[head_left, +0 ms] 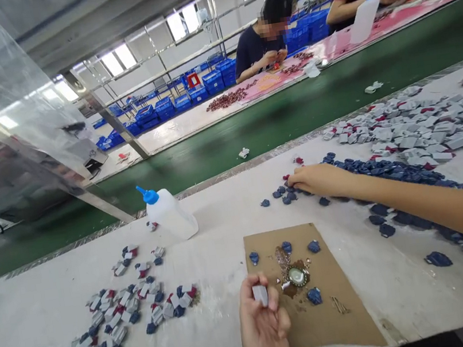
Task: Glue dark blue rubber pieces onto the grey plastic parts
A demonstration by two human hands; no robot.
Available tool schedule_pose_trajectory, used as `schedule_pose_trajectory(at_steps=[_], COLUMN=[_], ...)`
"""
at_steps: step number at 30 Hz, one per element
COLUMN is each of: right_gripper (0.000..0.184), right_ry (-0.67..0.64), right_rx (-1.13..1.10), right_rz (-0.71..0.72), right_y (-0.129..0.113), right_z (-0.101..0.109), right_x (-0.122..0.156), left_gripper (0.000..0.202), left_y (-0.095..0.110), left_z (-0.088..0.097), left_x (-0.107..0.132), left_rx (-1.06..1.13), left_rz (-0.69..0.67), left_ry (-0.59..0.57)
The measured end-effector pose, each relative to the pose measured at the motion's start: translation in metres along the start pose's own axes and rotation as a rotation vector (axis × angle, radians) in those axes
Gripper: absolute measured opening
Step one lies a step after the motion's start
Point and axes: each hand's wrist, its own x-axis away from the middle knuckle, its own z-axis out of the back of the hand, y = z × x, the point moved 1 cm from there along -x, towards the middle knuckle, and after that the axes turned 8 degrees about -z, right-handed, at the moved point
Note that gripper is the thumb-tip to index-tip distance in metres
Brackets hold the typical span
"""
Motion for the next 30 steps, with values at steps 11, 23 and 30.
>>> schedule_pose_trajectory(at_steps=[11,23,30], right_gripper=[0.034,0.055,0.046], right_ry=[-0.190,-0.178,0.198], right_rx=[-0.464,-0.757,-0.883], right_rz=[0.060,-0.120,-0.274], right_y=[-0.023,-0.037,-0.026], right_z=[0.008,0.012,0.000], right_x=[0.026,0.071,0.074], left_gripper=[0.036,0.029,0.016], left_y=[0.005,0.030,0.036], left_z=[-0.004,0.037,-0.014], left_x=[0.020,-0.017,-0.113], left_rx=[-0.193,-1.170,-1.552], left_rz=[-0.073,-0.625,-0.707], left_ry=[-0.014,0.139,-0.448])
